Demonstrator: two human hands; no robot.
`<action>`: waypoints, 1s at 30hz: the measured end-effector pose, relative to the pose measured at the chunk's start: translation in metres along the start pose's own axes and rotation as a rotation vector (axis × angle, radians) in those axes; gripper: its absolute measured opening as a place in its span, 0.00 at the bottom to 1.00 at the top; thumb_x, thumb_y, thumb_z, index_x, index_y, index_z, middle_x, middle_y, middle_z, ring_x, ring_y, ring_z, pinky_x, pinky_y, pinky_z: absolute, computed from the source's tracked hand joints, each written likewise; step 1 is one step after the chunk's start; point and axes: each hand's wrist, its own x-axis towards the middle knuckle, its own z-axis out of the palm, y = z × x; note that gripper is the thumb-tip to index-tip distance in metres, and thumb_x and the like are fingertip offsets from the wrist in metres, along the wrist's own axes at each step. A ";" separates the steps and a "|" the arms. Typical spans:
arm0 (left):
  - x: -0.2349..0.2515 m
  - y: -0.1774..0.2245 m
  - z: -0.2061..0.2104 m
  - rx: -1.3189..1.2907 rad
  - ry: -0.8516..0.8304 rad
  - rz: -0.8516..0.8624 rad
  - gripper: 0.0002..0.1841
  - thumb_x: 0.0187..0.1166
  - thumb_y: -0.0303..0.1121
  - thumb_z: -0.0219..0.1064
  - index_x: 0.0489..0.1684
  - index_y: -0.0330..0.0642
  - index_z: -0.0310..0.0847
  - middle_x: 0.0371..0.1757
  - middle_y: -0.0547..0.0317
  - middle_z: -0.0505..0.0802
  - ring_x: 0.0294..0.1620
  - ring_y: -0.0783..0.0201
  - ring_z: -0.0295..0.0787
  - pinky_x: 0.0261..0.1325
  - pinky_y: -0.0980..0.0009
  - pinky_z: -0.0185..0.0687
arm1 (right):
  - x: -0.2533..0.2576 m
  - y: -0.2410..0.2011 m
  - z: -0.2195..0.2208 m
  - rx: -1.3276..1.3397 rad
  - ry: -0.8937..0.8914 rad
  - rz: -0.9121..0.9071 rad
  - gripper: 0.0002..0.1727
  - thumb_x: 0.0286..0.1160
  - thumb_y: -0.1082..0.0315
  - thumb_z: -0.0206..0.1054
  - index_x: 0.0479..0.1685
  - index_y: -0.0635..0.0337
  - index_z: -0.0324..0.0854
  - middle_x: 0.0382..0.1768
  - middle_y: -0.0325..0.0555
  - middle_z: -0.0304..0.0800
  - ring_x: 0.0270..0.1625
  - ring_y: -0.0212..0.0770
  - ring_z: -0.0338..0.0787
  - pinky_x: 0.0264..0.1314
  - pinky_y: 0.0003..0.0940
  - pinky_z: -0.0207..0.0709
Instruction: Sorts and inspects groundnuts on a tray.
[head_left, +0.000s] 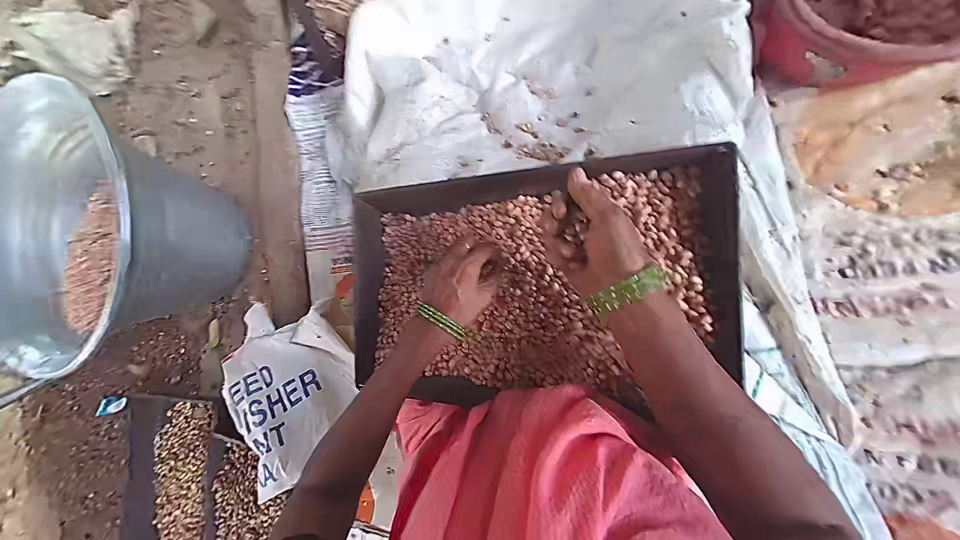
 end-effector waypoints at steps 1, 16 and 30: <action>-0.003 0.002 -0.009 -0.045 0.067 0.018 0.12 0.81 0.38 0.70 0.51 0.41 0.90 0.54 0.45 0.93 0.48 0.48 0.93 0.49 0.46 0.88 | 0.000 0.004 0.005 -0.045 0.025 0.023 0.29 0.95 0.44 0.39 0.26 0.48 0.73 0.15 0.30 0.75 0.10 0.23 0.62 0.10 0.17 0.55; -0.011 -0.070 -0.010 -0.116 0.027 -0.337 0.39 0.84 0.47 0.66 0.91 0.34 0.58 0.95 0.39 0.56 0.94 0.40 0.51 0.92 0.44 0.49 | -0.003 0.018 0.013 0.076 -0.176 0.119 0.31 0.96 0.47 0.36 0.22 0.46 0.71 0.15 0.28 0.73 0.09 0.20 0.59 0.11 0.12 0.54; 0.011 -0.117 -0.053 0.518 0.188 -0.326 0.17 0.83 0.46 0.68 0.65 0.56 0.90 0.97 0.53 0.54 0.97 0.34 0.32 0.86 0.25 0.21 | -0.003 0.014 0.010 0.094 -0.176 0.073 0.31 0.96 0.46 0.37 0.21 0.46 0.71 0.14 0.28 0.70 0.09 0.21 0.58 0.11 0.14 0.53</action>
